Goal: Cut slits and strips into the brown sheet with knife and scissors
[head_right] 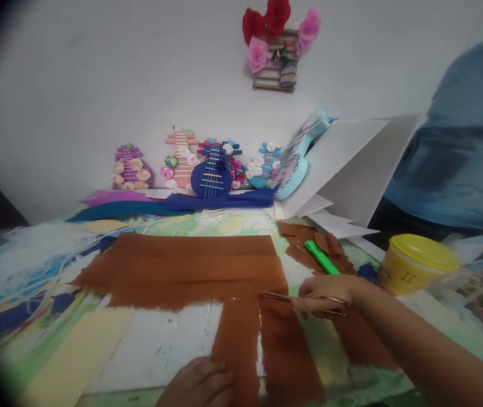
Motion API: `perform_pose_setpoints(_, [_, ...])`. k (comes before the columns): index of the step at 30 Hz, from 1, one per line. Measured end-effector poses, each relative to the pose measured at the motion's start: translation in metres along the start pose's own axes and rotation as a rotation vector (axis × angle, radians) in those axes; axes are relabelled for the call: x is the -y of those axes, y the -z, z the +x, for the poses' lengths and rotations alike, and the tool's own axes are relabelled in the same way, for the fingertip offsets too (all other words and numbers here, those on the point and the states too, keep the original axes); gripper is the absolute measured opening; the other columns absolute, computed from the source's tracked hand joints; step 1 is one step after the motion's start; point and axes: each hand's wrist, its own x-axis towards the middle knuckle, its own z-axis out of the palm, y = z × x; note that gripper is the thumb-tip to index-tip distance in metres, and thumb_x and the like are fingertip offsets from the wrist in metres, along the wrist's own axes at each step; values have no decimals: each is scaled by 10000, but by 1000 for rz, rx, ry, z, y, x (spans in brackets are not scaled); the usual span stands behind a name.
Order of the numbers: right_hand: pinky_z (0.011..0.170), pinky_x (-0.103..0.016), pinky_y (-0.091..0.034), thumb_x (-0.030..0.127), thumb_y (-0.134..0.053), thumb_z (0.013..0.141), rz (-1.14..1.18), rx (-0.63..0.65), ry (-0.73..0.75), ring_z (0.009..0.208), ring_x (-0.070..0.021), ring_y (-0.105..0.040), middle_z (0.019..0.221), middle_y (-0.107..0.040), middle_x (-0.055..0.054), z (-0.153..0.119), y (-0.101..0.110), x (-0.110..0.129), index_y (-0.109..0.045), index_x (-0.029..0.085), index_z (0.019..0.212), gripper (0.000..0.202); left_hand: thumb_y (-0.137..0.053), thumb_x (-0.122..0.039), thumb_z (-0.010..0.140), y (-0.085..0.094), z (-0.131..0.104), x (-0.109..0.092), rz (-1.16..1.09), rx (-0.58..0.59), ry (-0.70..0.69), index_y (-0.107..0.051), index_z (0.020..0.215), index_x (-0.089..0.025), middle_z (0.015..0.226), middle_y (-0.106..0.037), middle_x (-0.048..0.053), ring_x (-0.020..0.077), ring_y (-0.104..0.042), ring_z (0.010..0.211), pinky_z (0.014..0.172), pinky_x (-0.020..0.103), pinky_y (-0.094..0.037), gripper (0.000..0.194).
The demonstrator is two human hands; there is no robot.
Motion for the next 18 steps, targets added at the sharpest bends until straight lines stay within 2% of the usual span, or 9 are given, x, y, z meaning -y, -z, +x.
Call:
perform_pose_setpoints(4, [359, -209, -301, 689, -295, 688, -2, 93, -15, 370, -77, -375, 499, -425, 5, 10, 8, 8, -585, 102, 735, 657, -396, -170, 857, -6, -13, 7, -35, -25, 11, -571, 745, -234, 683, -606, -54, 70, -549, 653, 695, 171, -429, 217])
perform_pose_setpoints(13, [350, -200, -296, 693, -309, 683, 44, 184, 63, 351, -67, -372, 450, -405, 37, 32, 11, 21, -534, 123, 618, 617, -379, -182, 867, -12, -35, 14, -90, 87, 2, -569, 773, -229, 718, -607, -48, 61, -557, 681, 707, 141, -422, 218])
perform_pose_setpoints(16, [346, -199, -289, 671, -307, 706, 36, 216, 82, 345, -66, -368, 430, -398, 37, 32, 14, 22, -501, 128, 571, 592, -389, -201, 867, -17, -39, 12, -107, 61, 18, -568, 751, -226, 682, -605, -51, 59, -555, 657, 682, 133, -421, 215])
perform_pose_setpoints(18, [356, -204, -304, 668, -300, 712, -13, 187, 82, 352, -71, -379, 426, -403, 33, 30, 16, 22, -512, 125, 575, 599, -412, -217, 860, -22, -42, 10, -109, 38, 22, -567, 748, -229, 660, -603, -57, 59, -553, 644, 667, 132, -422, 192])
